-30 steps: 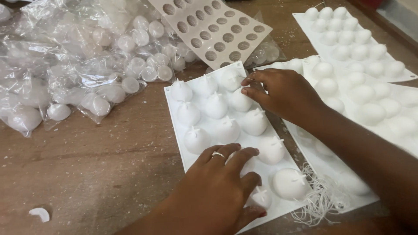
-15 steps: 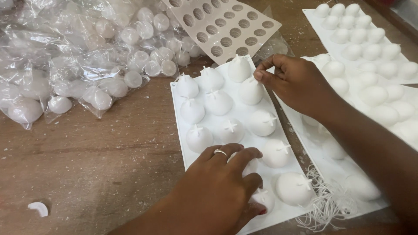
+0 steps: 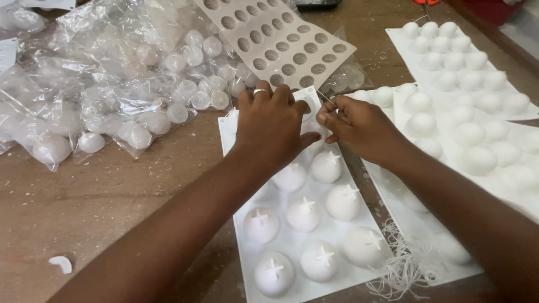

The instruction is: Preparing and inserting wicks into candle molds.

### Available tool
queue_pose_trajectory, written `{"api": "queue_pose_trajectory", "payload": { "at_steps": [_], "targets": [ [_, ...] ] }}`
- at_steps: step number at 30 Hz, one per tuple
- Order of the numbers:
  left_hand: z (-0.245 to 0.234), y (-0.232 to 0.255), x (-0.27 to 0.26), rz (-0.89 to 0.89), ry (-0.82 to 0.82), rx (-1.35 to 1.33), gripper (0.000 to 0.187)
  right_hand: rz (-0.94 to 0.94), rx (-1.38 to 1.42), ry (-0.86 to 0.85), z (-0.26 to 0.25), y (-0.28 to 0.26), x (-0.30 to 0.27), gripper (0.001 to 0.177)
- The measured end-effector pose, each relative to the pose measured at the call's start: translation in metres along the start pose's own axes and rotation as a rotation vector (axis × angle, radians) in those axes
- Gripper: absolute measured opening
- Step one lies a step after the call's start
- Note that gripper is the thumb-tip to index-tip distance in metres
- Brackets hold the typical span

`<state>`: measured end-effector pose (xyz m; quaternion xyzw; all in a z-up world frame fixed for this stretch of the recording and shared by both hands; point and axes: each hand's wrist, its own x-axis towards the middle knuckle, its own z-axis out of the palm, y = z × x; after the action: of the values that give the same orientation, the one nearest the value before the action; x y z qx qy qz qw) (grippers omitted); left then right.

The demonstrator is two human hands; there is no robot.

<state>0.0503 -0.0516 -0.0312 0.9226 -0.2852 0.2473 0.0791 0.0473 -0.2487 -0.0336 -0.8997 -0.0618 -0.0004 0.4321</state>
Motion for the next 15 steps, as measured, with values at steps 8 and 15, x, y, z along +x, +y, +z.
{"api": "queue_pose_trajectory", "payload": {
  "at_steps": [8, 15],
  "targets": [
    [0.025, 0.003, -0.001, -0.101, -0.086, -0.137, 0.037, 0.004, -0.064, 0.019, 0.002, -0.001, -0.001, 0.029],
    [0.024, 0.000, 0.002, -0.131, -0.150, -0.163, 0.034, 0.004, -0.119, 0.041, -0.005, -0.003, -0.001, 0.029]
  ]
}}
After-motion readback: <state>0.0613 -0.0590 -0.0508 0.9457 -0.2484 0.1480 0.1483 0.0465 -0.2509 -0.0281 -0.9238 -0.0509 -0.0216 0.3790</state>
